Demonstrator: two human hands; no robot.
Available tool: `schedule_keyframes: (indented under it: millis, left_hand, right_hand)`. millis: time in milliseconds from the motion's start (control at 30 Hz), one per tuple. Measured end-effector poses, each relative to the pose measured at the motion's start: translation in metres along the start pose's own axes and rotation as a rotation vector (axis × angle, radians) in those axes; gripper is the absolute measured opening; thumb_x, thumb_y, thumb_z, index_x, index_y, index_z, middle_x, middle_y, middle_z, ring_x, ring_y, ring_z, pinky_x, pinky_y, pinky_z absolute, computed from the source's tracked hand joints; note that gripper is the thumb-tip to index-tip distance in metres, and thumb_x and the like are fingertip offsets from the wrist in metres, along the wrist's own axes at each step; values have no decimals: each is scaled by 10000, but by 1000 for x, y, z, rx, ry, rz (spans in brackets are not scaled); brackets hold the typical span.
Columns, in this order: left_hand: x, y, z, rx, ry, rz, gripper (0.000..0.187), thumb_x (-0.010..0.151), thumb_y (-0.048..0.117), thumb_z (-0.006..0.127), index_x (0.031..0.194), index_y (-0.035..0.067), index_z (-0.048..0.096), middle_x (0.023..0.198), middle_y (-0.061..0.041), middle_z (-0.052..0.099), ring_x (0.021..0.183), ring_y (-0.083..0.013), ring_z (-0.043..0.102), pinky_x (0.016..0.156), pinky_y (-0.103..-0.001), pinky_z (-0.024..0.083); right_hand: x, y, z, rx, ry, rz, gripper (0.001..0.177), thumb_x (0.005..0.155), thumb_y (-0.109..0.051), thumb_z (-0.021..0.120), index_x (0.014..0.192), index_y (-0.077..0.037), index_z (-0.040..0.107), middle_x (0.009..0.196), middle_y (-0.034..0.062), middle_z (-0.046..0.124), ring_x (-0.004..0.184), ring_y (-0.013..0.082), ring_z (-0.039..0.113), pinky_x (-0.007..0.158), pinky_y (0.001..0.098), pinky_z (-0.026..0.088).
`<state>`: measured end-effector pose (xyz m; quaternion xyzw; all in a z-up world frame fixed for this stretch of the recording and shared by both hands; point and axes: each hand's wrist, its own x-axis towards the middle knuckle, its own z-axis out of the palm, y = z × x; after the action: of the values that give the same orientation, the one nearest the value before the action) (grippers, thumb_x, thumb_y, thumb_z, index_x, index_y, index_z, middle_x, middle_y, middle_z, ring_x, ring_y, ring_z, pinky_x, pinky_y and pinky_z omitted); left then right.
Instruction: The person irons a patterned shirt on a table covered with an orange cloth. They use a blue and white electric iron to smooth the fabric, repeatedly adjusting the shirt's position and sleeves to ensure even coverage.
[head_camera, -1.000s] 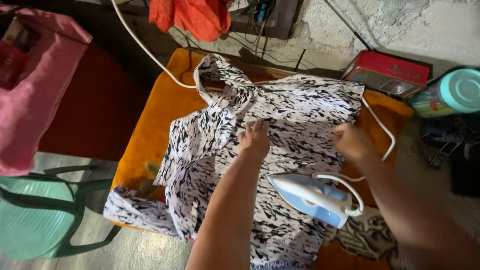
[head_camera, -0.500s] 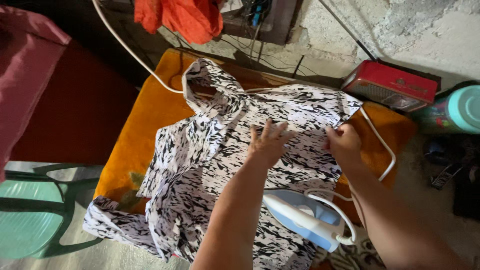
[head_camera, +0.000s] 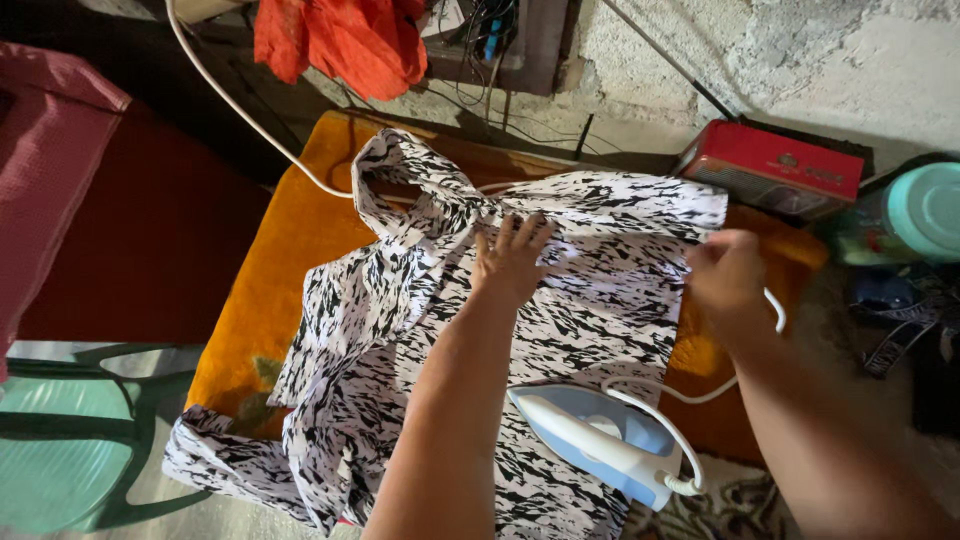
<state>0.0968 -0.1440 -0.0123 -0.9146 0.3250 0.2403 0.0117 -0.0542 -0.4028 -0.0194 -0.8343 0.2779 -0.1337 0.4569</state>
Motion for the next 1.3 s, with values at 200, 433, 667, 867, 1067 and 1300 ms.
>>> schedule_keyframes:
  millis: [200,433,667,867,1067,1300]
  left_hand:
    - [-8,-6,9,-12,97,87,596,1046,431,400,1597,265,245,1689,39,138,1566,-269,102,1218,-615,152]
    - [-63,-38,27,-283,-40,-34,477,1051,130,429,1455,295,622,1621,-15,495,1456,-275,513,1237,-465,445]
    - [-95,-42,14,20,-191,-16,695,1015,394,540,1602,426,169,1703,135,7,1581,-302,40,1227,-623,158]
    - [-72,-40,-11,-16,-190,-140,739,1025,307,564,1610,476,145,1732,123,-33,1570,-358,87,1219,-669,145]
    - [-69,-35,-9,-52,-124,-173,676,1049,204,472,1619,382,155,1731,68,-4,1576,-350,114,1226,-689,127]
    - [-120,39,46,109,218,81,901,808,-265,260,1625,-5,-15,1694,-190,-67,1529,-374,-37,1228,-512,42]
  right_hand:
    - [-190,-95,16,-355,-690,-526,434,897,-25,585,1312,11,460,1009,195,657,824,306,682,720,446,582]
    - [-222,-99,22,-867,-861,-315,738,969,-55,546,1634,-168,247,1056,164,655,783,241,689,635,402,604]
    - [-220,-96,41,-548,-778,-394,692,956,-75,577,1604,-133,343,1024,206,684,786,262,708,612,385,643]
    - [-175,-139,65,-716,-750,-11,661,1001,-1,445,1596,-239,281,1169,207,628,843,242,709,641,359,659]
    - [-166,-132,28,-737,-637,151,551,1088,-193,410,1606,-349,309,1134,171,674,854,220,686,663,584,567]
    - [-157,-79,-3,-719,-454,-60,566,1038,-204,486,1589,-192,356,894,176,718,662,251,714,551,364,579]
